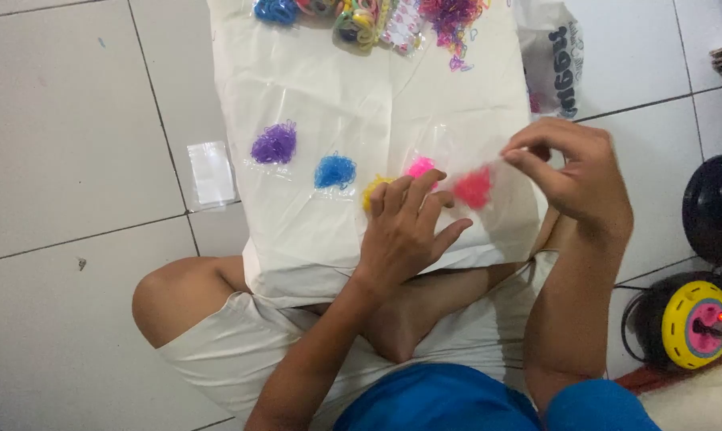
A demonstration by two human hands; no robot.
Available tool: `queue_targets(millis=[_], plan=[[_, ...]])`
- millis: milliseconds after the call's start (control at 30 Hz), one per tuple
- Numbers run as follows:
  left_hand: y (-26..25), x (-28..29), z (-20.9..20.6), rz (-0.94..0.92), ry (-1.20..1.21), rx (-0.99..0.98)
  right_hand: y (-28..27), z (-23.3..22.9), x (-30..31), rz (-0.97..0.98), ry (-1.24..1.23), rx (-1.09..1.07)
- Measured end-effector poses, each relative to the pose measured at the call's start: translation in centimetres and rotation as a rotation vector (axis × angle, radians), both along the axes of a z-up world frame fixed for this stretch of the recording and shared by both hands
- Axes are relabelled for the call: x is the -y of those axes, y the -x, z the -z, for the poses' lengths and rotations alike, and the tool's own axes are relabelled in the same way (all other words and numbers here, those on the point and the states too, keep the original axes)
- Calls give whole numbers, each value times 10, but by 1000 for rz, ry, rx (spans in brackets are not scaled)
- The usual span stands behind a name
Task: Sorting small colorful rubber bands into piles by color on a white surface.
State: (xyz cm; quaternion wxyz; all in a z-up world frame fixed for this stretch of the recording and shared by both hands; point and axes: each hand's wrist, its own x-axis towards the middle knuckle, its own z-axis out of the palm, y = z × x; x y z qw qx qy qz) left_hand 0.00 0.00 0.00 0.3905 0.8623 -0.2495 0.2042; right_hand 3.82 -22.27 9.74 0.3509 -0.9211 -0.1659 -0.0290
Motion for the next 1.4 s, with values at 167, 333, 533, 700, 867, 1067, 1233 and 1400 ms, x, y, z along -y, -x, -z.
queue_targets(millis=[167, 333, 533, 700, 867, 1067, 1233, 1400], plan=[[0, -3, -9, 24, 64, -46, 25, -13, 3, 118, -140, 68], [-1, -3, -7, 34, 36, -30, 29, -20, -10, 133, -87, 90], [0, -5, -10, 28, 71, -26, 39, -3, 1, 179, -316, 14], [0, -5, -9, 48, 135, -77, 41, -11, -22, 296, 15, 99], [0, -11, -13, 95, 287, -144, 51, 3, -20, 177, -215, -57], [-9, -12, -2, 132, 446, -158, 47, 16, -20, 108, -322, 85], [-11, -11, 5, 145, 486, -125, 44, 8, -20, 58, -305, 96], [-10, -11, 6, 129, 564, -79, 51, 13, -11, 40, -405, 80]])
